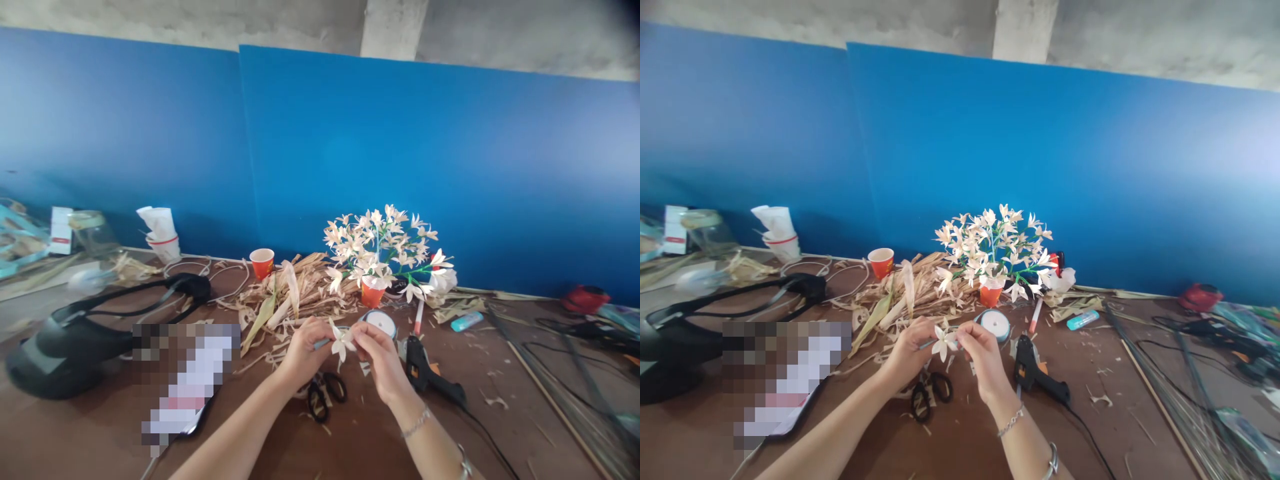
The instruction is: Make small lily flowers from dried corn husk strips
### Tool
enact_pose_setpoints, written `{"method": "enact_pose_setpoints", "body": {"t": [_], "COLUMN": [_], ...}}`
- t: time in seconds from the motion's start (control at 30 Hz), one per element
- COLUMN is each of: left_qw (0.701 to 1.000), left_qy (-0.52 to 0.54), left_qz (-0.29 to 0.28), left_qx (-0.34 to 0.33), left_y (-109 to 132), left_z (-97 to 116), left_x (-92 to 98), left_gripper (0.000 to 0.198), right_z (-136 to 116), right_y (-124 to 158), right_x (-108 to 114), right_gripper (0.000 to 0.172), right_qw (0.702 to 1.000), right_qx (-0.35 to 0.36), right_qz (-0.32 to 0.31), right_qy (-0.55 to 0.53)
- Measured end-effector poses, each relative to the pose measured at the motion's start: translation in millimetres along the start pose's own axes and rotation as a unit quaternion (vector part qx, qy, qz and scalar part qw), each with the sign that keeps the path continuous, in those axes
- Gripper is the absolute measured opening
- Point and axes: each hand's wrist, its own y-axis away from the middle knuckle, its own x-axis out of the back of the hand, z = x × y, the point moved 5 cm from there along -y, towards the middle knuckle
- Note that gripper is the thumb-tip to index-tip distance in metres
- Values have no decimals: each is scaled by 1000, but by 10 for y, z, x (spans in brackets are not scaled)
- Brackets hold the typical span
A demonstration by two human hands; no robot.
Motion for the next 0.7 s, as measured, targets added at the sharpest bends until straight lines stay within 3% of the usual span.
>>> {"method": "enact_pose_setpoints", "body": {"t": [0.23, 0.47, 0.57, 0.7], "left_qw": [1000, 993, 992, 994], "left_qy": [18, 0, 0, 38], "left_qz": [14, 96, 85, 34], "left_qx": [3, 66, 97, 96], "left_y": [7, 20, 21, 23], "left_z": [-53, -100, -120, -130], "left_x": [0, 101, 92, 8], "left_gripper": [9, 14, 18, 14], "right_z": [64, 52, 45, -20], "right_y": [-11, -7, 5, 4], "right_x": [-1, -21, -61, -88], "right_gripper": [20, 30, 24, 15], "right_qw": [999, 998, 1000, 994], "right_qx": [-22, -17, -20, 58], "right_qz": [8, 25, 18, 25], "right_qy": [-24, -53, 4, 86]}}
